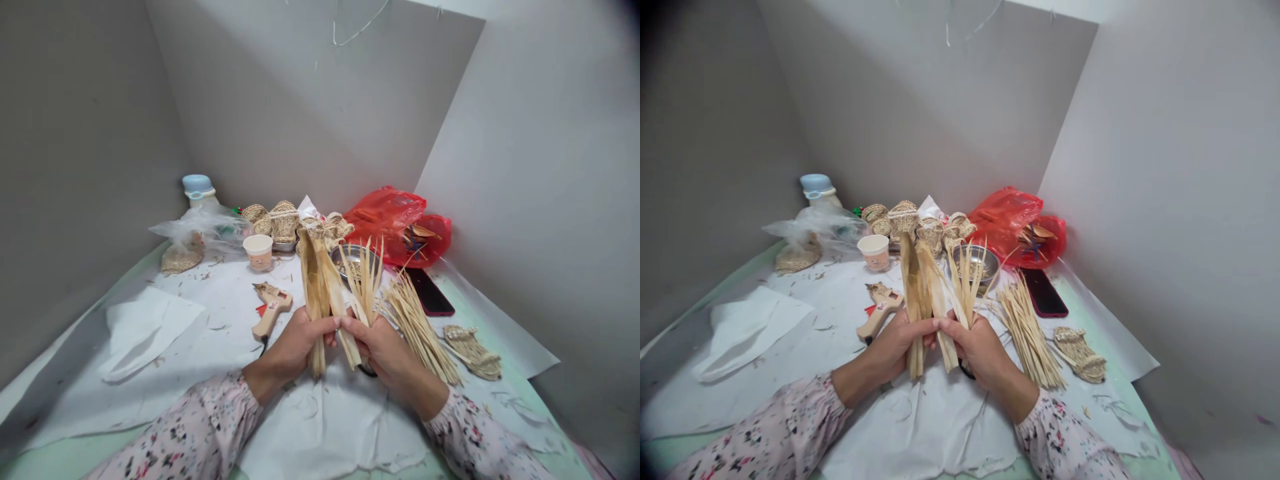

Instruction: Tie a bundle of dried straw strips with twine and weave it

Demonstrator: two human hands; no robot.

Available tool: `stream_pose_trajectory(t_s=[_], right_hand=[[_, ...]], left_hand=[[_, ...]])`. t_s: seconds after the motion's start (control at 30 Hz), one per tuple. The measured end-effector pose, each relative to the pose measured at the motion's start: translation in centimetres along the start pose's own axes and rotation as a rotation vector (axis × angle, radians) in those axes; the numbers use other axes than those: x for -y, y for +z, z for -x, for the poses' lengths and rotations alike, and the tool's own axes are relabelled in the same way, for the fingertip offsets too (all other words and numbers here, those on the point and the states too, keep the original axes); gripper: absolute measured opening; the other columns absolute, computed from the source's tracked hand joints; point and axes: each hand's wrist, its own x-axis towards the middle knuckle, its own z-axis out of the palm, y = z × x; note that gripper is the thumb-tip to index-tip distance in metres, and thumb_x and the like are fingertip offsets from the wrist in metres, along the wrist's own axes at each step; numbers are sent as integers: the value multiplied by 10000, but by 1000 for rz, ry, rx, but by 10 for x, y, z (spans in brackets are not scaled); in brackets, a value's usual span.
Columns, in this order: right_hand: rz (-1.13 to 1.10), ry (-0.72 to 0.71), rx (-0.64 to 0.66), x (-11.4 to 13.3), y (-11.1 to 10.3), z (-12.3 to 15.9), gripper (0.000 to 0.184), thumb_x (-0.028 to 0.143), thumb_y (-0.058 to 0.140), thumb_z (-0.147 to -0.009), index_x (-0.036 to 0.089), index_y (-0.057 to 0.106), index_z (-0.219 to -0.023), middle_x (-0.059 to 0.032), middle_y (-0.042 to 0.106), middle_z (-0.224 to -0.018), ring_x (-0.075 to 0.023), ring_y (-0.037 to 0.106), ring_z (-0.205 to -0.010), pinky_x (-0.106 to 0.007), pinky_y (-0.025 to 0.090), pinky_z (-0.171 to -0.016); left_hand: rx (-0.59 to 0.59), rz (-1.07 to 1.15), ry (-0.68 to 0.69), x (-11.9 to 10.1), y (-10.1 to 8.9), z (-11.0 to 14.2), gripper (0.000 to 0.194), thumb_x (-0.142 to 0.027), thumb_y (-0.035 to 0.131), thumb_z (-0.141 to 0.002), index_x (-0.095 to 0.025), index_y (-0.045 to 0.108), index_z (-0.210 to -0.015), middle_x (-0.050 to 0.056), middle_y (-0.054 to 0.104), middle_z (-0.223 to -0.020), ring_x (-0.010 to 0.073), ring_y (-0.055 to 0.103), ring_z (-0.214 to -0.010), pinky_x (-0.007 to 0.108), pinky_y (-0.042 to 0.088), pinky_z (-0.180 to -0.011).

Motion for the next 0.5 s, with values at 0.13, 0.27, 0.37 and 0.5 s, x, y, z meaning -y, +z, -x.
stream_pose_trajectory(t_s=[0.13, 0.27, 0.37, 0.5], right_hand=[[-39, -17, 14, -3, 1, -1, 239, 361, 734, -747, 179, 587, -699, 103, 289, -477, -53, 119, -422, -195, 226, -404], [-64, -13, 87, -5, -2, -2, 220, 345, 712, -775, 162, 597, -731, 92, 316, -492, -52, 169, -433, -189, 204, -415], [-94, 8, 146, -6, -7, -2, 236, 364, 680, -801, 145, 605, -756, 87, 337, -483, -51, 183, -434, -196, 163, -420], [-161, 46, 138, -10, -12, -2, 247, 374, 669, -810, 147, 581, -774, 81, 378, -509, -49, 152, -443, -203, 139, -427]], left_hand=[[-8, -26, -49, 2, 0, 0, 291, -318, 639, -767, -157, 508, -562, -19, 484, -480, 101, 447, -461, 238, 349, -486], [13, -22, -66, 1, 2, 1, 262, -282, 607, -763, -157, 504, -557, -17, 481, -483, 99, 444, -459, 238, 347, -491], [50, 1, -82, -1, 4, 2, 249, -283, 591, -768, -158, 507, -570, -17, 480, -487, 98, 432, -456, 238, 337, -485], [58, 37, -96, -4, 6, 4, 268, -338, 611, -778, -150, 529, -605, -17, 486, -491, 92, 417, -447, 233, 316, -467]])
